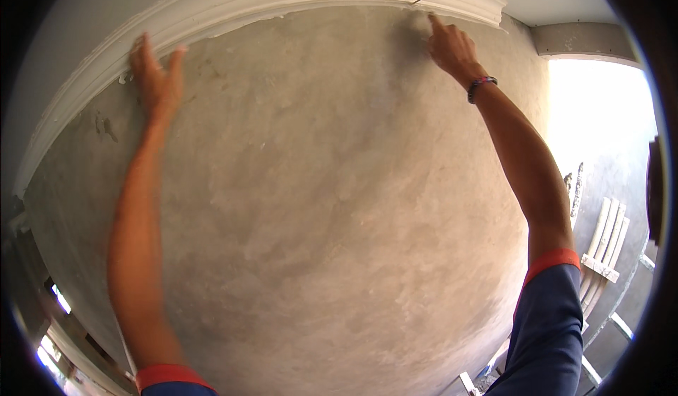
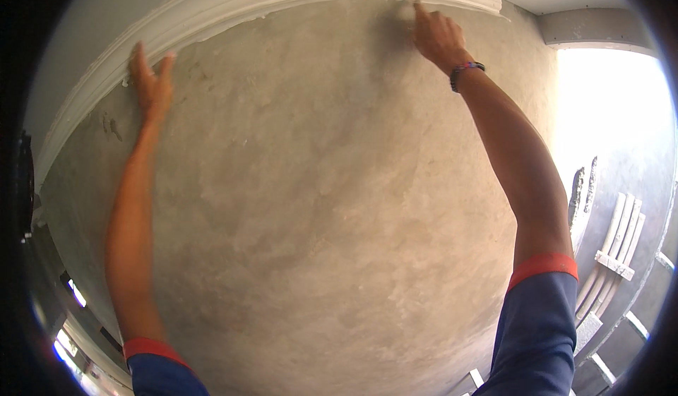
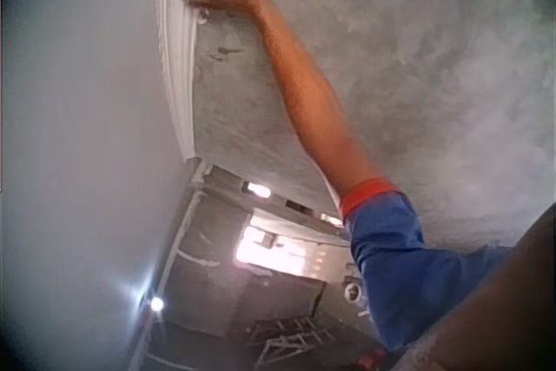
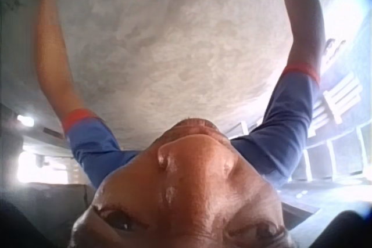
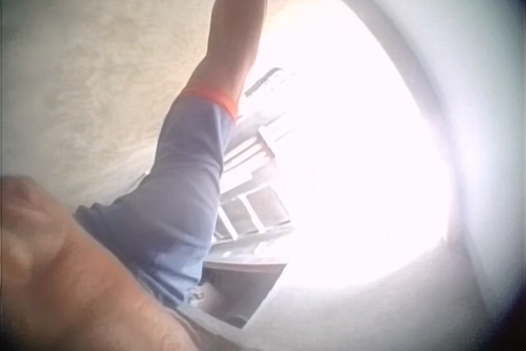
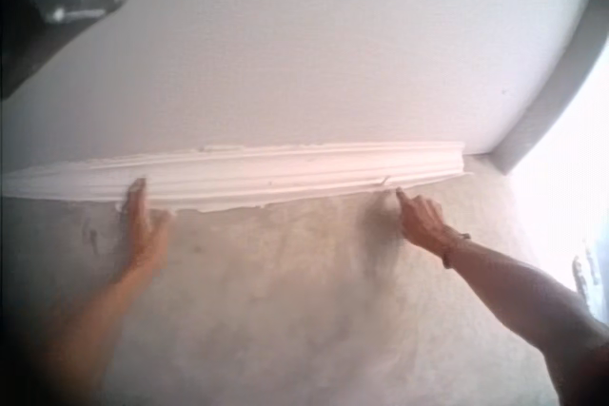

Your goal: The person applies putty along the edge of a decorative ceiling cornice using a scraper and their fingers to fill gaps.

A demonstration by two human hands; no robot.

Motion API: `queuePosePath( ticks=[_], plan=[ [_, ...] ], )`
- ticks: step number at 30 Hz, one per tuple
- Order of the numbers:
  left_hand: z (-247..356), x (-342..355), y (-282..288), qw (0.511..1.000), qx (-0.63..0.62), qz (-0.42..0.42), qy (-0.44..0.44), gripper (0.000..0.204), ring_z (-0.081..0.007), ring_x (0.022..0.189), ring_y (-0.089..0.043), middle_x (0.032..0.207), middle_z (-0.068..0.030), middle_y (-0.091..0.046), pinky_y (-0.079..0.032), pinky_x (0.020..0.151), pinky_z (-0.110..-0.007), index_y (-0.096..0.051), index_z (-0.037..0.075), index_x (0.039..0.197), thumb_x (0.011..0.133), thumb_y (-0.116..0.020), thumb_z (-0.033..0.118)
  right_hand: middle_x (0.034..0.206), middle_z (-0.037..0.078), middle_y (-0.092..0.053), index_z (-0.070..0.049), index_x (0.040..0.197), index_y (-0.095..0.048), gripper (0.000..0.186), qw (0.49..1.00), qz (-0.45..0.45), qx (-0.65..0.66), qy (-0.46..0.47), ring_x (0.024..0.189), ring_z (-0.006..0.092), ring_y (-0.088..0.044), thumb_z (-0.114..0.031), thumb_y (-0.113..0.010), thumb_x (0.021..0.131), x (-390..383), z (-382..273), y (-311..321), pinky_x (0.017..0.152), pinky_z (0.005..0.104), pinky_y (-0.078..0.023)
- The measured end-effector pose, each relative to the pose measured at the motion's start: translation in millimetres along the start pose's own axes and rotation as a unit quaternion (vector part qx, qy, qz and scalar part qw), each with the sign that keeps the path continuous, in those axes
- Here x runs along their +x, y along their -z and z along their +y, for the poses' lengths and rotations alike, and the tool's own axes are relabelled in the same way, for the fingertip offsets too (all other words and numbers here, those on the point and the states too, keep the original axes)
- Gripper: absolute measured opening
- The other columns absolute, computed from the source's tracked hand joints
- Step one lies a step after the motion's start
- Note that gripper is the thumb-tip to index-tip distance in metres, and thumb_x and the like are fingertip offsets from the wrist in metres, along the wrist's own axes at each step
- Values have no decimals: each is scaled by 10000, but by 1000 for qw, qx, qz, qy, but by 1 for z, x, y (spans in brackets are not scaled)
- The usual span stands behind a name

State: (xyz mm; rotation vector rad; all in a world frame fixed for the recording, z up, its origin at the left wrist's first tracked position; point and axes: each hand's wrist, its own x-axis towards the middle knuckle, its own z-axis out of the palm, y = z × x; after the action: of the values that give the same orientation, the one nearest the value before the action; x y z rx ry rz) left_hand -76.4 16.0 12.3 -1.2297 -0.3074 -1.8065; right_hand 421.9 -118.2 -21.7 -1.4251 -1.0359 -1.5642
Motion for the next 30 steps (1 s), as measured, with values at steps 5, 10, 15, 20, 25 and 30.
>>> queuePosePath(
  ticks=[5, 10, 15, 20, 25, 30],
  plan=[
    [48, -13, -21, 999, 44, 2, -25, 807, -406, 1417, -185, 1510, -179, -300, -111, 1158, -527, -261, 60, 1482, 885, -573, 504, 745, 71, -564, -54, 1112, -498, 224, 564, -93, 768, -289, 542, 97, -436, -135, -472, 906, 3, -6, 8, 409, 204, -322],
    [44, -14, -16, 999, 29, -9, -32, 801, -425, 1413, -184, 1505, -169, -313, -80, 1137, -591, -261, 94, 1485, 869, -592, 485, 829, 107, -583, -73, 853, -425, 80, 253, -80, 943, -199, 535, 98, -410, -112, -406, 920, 19, -8, -15, 407, 203, -321],
    [50, -15, -19, 998, 15, -13, -67, 801, -415, 1421, -173, 1504, -164, -319, -85, 1133, -590, -258, 108, 1488, 860, -611, 459, 863, 130, -604, -53, 913, -423, 35, 262, -83, 944, -184, 530, 90, -414, -55, -435, 879, 31, -27, -17, 394, 212, -320],
    [42, -21, -22, 998, 33, -27, -52, 800, -409, 1422, -172, 1507, -157, -314, -76, 1140, -588, -256, 123, 1490, 855, -623, 442, 816, 123, -622, -56, 1014, -464, 153, 539, -110, 780, -297, 496, 80, -428, -27, -456, 864, 26, -49, 9, 380, 217, -307],
    [44, -18, -21, 998, 37, -23, -52, 792, -404, 1423, -176, 1510, -151, -311, -78, 1142, -585, -252, 129, 1493, 863, -613, 445, 722, 96, -621, -75, 1189, -533, 313, 603, -150, 747, -238, 475, 74, -440, -58, -490, 879, 9, -9, 24, 383, 223, -303],
    [45, -17, -20, 996, 63, -33, -54, 786, -399, 1419, -189, 1519, -161, -294, -95, 1158, -541, -241, 112, 1499, 889, -579, 473, 703, 67, -615, -46, 1316, -496, 462, 752, -97, 614, -217, 475, 84, -467, -71, -546, 858, -6, 21, 16, 385, 234, -336]
  ],
)
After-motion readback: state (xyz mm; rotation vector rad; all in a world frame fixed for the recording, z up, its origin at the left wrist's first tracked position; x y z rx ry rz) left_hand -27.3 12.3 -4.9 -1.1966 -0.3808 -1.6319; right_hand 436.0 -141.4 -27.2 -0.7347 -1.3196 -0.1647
